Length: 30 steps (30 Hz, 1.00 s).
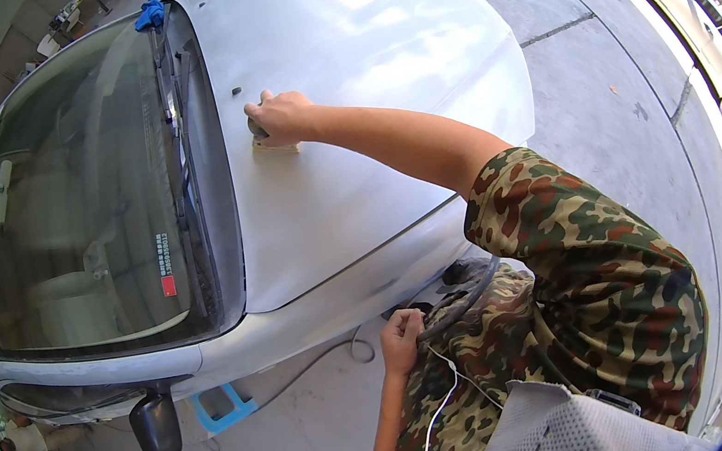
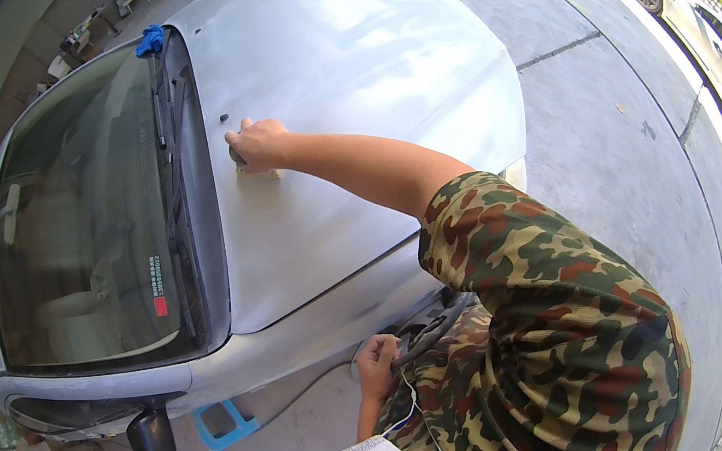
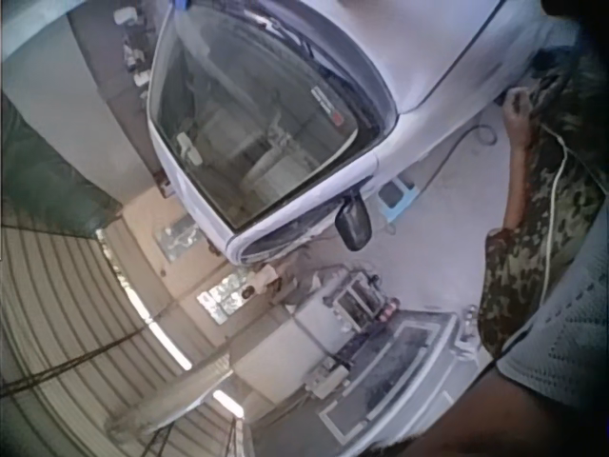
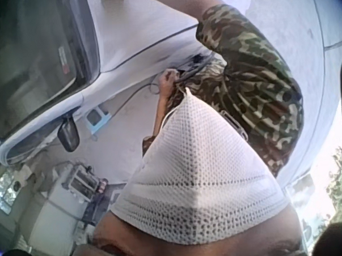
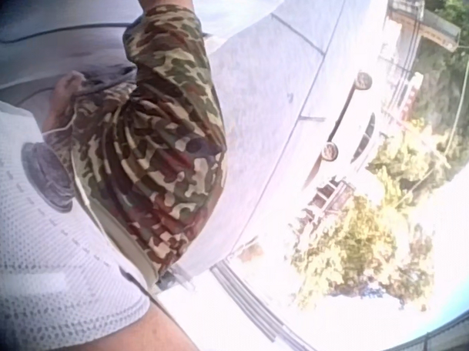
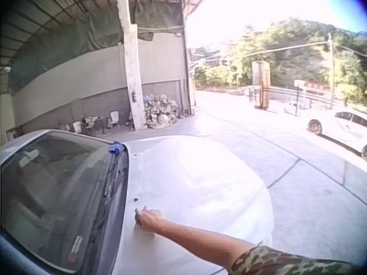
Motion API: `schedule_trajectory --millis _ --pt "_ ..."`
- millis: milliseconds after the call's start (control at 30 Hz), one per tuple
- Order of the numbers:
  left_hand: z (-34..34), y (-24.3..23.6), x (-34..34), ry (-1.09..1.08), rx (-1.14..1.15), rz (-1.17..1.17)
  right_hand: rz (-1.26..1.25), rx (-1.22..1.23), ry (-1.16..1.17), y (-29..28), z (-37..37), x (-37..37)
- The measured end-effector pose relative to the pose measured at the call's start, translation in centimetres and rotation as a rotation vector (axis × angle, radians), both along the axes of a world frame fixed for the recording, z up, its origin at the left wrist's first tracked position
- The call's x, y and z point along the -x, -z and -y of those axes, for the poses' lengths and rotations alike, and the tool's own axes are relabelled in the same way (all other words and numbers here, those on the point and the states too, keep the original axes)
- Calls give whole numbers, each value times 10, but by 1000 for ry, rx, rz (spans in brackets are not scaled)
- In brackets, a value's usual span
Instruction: The person uses a pneumatic sanding block connected to a hose to sand the surface of a car hood. They move the sander in consistent strokes across the hood, covering the center and edges while maintaining contact with the surface.
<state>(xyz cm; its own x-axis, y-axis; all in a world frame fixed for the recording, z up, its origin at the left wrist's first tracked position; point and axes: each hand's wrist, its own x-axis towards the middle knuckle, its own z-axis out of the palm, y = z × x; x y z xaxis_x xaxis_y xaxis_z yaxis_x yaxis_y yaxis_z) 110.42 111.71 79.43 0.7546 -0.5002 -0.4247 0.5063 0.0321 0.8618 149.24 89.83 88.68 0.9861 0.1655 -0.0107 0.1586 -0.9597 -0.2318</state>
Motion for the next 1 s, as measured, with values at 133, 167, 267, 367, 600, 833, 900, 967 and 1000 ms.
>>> schedule_trajectory --millis 133,167,267,367,600,833,900,967,1000 --pt "12 3 -4 39 3 -5 -49 -2 -34 3 -8 10" --pt "15 2 -3 51 17 -4 -47 9 -29 0 -4 11" --pt "24 7 -5 91 -23 27 -29 -17 30 2 28 20" --pt "39 13 -8 120 -51 37 -2 -24 118 1 80 24" --pt "61 36 -20 239 -129 90 23 -23 391 11 199 49" --pt "50 62 -22 243 -87 76 12 -48 717 54 310 96" --pt "40 62 -29 253 -158 109 35 -92 786 72 337 105" --pt "37 63 -30 270 -173 108 40 -120 814 89 370 121" --pt "38 65 -30 276 -173 109 41 -129 845 95 385 129"
